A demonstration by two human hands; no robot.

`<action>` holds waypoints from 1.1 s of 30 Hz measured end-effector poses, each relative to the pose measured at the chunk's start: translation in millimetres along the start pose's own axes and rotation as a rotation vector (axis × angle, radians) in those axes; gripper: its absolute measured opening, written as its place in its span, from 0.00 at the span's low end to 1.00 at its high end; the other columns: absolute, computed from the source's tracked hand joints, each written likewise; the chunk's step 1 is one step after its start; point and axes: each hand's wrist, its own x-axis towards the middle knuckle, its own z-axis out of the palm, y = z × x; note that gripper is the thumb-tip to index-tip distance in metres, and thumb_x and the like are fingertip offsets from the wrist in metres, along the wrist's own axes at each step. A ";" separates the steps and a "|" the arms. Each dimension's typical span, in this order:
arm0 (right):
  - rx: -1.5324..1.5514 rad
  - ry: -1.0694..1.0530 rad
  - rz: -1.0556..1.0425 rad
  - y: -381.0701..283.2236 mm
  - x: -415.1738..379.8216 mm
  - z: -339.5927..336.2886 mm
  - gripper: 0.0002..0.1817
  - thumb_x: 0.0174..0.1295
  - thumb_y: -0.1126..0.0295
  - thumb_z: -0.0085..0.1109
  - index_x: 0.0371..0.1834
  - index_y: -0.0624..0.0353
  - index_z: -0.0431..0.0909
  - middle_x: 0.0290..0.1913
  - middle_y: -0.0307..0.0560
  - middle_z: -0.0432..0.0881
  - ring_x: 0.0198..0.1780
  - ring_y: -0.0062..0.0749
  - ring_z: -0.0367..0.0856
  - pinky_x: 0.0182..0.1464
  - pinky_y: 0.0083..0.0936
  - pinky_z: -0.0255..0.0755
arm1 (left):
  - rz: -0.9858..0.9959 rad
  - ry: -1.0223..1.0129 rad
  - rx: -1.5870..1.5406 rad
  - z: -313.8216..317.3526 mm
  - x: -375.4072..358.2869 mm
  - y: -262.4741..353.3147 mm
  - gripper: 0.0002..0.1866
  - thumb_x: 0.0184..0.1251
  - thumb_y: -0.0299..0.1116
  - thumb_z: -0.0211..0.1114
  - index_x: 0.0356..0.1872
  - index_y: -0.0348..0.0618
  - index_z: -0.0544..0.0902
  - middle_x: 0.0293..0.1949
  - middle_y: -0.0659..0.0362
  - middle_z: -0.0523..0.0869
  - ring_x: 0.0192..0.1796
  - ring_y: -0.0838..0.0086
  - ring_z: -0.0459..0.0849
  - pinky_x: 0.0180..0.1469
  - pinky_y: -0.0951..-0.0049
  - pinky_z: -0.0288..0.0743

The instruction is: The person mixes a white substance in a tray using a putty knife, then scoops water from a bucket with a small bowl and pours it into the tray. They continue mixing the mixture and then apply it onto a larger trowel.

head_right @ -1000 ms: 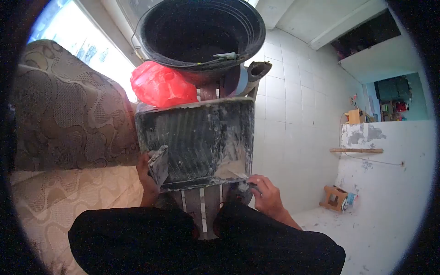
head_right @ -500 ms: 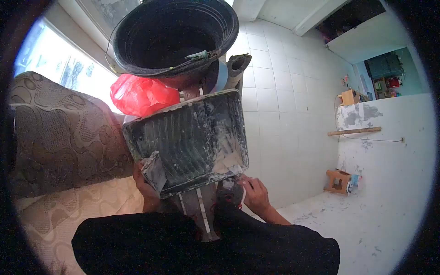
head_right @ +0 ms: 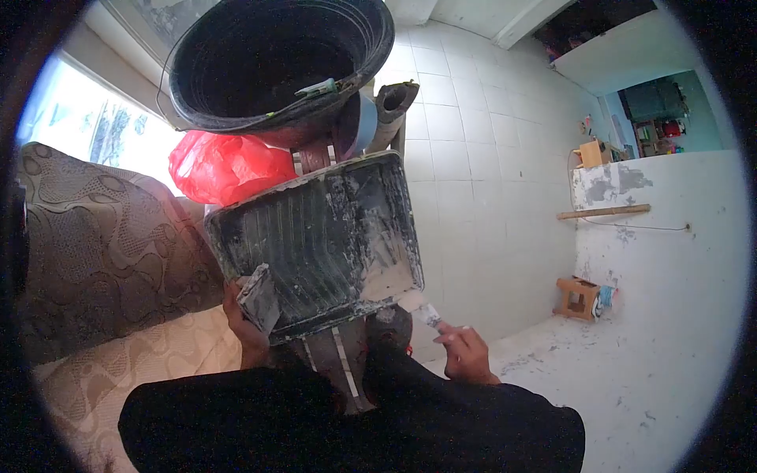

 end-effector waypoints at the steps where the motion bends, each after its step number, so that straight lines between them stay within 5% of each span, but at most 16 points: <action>1: 0.081 0.078 0.038 -3.3 7.5 -3.0 0.08 0.63 0.82 0.60 0.43 0.60 0.82 0.49 0.53 0.86 0.37 0.41 0.84 0.44 0.34 0.80 | -0.019 -0.032 -0.002 -6.9 0.9 -2.8 0.15 0.83 0.35 0.51 0.51 0.33 0.79 0.44 0.57 0.81 0.47 0.74 0.81 0.54 0.73 0.73; 2: 0.080 0.078 0.040 -7.8 14.0 1.7 0.08 0.63 0.82 0.60 0.43 0.60 0.82 0.49 0.53 0.86 0.37 0.41 0.84 0.44 0.34 0.80 | -0.038 -0.064 -0.005 -10.4 0.4 -4.5 0.15 0.83 0.36 0.51 0.52 0.33 0.79 0.44 0.57 0.81 0.47 0.74 0.81 0.54 0.74 0.73; 4: 0.784 0.218 0.558 -19.0 30.5 16.2 0.06 0.67 0.78 0.62 0.45 0.61 0.79 0.47 0.49 0.86 0.35 0.33 0.84 0.40 0.29 0.78 | -0.029 -0.096 -0.023 -7.4 -1.7 -1.5 0.16 0.83 0.36 0.51 0.54 0.33 0.79 0.44 0.57 0.81 0.48 0.74 0.81 0.55 0.73 0.73; 6: 0.919 0.198 0.604 -5.7 34.7 37.2 0.07 0.73 0.71 0.59 0.49 0.61 0.77 0.44 0.47 0.85 0.32 0.30 0.82 0.36 0.28 0.75 | -0.014 -0.129 -0.040 -3.5 -2.8 -0.7 0.16 0.83 0.37 0.51 0.55 0.33 0.78 0.45 0.57 0.81 0.48 0.73 0.81 0.55 0.73 0.73; 8: 1.290 0.266 0.899 5.8 29.0 59.2 0.08 0.72 0.69 0.61 0.48 0.59 0.77 0.42 0.47 0.84 0.29 0.30 0.80 0.31 0.26 0.70 | 0.009 0.028 0.026 0.6 -4.1 -2.6 0.17 0.84 0.38 0.51 0.56 0.34 0.78 0.45 0.57 0.81 0.48 0.73 0.82 0.54 0.73 0.74; 12: 1.292 0.312 1.022 21.1 -10.0 85.1 0.10 0.72 0.68 0.63 0.48 0.61 0.78 0.33 0.42 0.81 0.23 0.28 0.76 0.27 0.25 0.65 | 0.012 -0.050 -0.034 -1.7 -4.6 -1.9 0.17 0.84 0.38 0.50 0.58 0.34 0.77 0.46 0.57 0.81 0.47 0.73 0.82 0.53 0.73 0.75; 14: 1.284 0.344 1.049 24.2 -29.0 87.4 0.10 0.71 0.66 0.64 0.48 0.58 0.77 0.31 0.43 0.80 0.20 0.29 0.74 0.23 0.27 0.64 | 0.098 -0.163 0.026 -0.9 -5.5 3.6 0.17 0.85 0.38 0.50 0.58 0.34 0.76 0.45 0.57 0.80 0.46 0.73 0.82 0.54 0.71 0.76; 17: 1.172 0.348 1.108 21.2 -50.3 73.8 0.10 0.71 0.67 0.64 0.48 0.63 0.79 0.28 0.40 0.79 0.21 0.27 0.73 0.25 0.25 0.64 | -0.023 0.042 -0.039 15.5 -10.9 9.3 0.15 0.85 0.38 0.49 0.54 0.35 0.76 0.43 0.58 0.80 0.44 0.75 0.81 0.52 0.72 0.75; 22: 1.257 0.367 1.108 32.6 -64.1 31.8 0.15 0.72 0.62 0.63 0.50 0.64 0.79 0.29 0.41 0.79 0.21 0.27 0.73 0.25 0.24 0.65 | 0.050 -0.073 0.011 6.6 -8.0 6.0 0.15 0.85 0.38 0.48 0.50 0.35 0.77 0.40 0.59 0.79 0.40 0.76 0.79 0.48 0.74 0.73; 28: 1.160 0.176 1.009 24.7 -12.3 -25.2 0.29 0.71 0.54 0.64 0.66 0.64 0.73 0.42 0.50 0.85 0.25 0.25 0.78 0.29 0.21 0.69 | 0.020 -0.004 0.012 15.8 -12.7 9.2 0.16 0.85 0.38 0.47 0.47 0.35 0.77 0.39 0.59 0.78 0.41 0.75 0.78 0.49 0.73 0.71; 31: 1.194 -0.093 0.873 22.9 18.4 -52.3 0.25 0.68 0.65 0.68 0.63 0.68 0.76 0.47 0.52 0.87 0.30 0.29 0.82 0.35 0.24 0.75 | 0.085 -0.034 0.033 20.0 -13.7 18.1 0.15 0.85 0.38 0.47 0.46 0.35 0.77 0.37 0.61 0.76 0.39 0.77 0.75 0.47 0.74 0.69; 33: 0.907 -0.407 0.826 25.3 40.1 -63.5 0.23 0.63 0.76 0.68 0.62 0.66 0.79 0.47 0.54 0.88 0.36 0.34 0.87 0.44 0.30 0.81 | 0.105 -0.114 0.035 20.4 -13.0 20.2 0.15 0.85 0.38 0.47 0.46 0.35 0.76 0.36 0.61 0.75 0.38 0.77 0.73 0.46 0.75 0.67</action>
